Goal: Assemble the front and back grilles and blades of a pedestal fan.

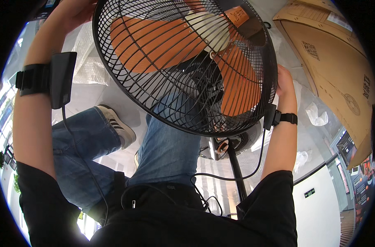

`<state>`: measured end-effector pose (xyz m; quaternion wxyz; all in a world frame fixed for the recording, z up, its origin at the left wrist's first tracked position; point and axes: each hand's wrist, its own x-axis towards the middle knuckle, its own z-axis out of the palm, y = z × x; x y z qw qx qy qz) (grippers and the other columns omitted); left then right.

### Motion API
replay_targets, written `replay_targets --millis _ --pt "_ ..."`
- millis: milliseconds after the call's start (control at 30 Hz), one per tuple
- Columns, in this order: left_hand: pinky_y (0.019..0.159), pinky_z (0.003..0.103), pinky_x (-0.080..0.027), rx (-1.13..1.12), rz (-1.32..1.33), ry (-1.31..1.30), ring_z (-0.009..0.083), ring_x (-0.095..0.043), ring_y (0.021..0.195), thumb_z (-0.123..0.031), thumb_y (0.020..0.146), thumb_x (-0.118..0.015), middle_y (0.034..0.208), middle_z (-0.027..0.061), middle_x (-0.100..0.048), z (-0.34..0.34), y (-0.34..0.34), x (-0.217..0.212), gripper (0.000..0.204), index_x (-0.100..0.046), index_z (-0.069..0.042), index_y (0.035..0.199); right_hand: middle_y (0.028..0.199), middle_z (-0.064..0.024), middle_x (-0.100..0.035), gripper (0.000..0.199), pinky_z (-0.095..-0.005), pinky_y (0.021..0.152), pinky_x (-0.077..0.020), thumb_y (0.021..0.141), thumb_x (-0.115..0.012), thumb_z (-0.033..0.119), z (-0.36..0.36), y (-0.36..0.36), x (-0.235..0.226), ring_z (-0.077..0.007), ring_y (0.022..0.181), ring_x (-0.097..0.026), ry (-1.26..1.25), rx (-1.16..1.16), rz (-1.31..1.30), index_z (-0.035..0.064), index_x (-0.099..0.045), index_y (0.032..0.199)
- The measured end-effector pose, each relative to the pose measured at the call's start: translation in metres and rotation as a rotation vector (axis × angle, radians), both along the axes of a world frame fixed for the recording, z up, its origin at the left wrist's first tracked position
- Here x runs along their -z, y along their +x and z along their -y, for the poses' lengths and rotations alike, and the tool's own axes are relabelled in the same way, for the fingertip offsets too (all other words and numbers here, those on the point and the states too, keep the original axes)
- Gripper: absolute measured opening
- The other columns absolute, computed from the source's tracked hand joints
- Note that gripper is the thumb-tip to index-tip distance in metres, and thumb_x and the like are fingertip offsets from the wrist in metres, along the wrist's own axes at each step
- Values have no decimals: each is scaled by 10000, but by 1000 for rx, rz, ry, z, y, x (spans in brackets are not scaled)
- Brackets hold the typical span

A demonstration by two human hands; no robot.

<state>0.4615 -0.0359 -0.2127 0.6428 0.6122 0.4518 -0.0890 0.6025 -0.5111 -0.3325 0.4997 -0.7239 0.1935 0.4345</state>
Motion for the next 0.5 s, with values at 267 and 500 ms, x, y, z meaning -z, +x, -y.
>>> replay_targets --millis 267,500 --pt "599 239 -453 143 -60 170 110 -563 708 -270 946 -591 820 23 -622 2 2 -12 252 -654 -27 972 942 -126 -663 282 -332 729 -528 951 -417 99 1 1 -4 -203 785 -631 15 -32 -32 -76 -609 1058" --pt "586 247 -448 134 -176 320 108 -561 702 -289 934 -603 800 16 -619 11 8 -24 264 -658 -33 961 945 -134 -666 309 -379 755 -539 957 -423 202 3 -15 3 -250 797 -631 72 109 -156 -29 -605 1052"
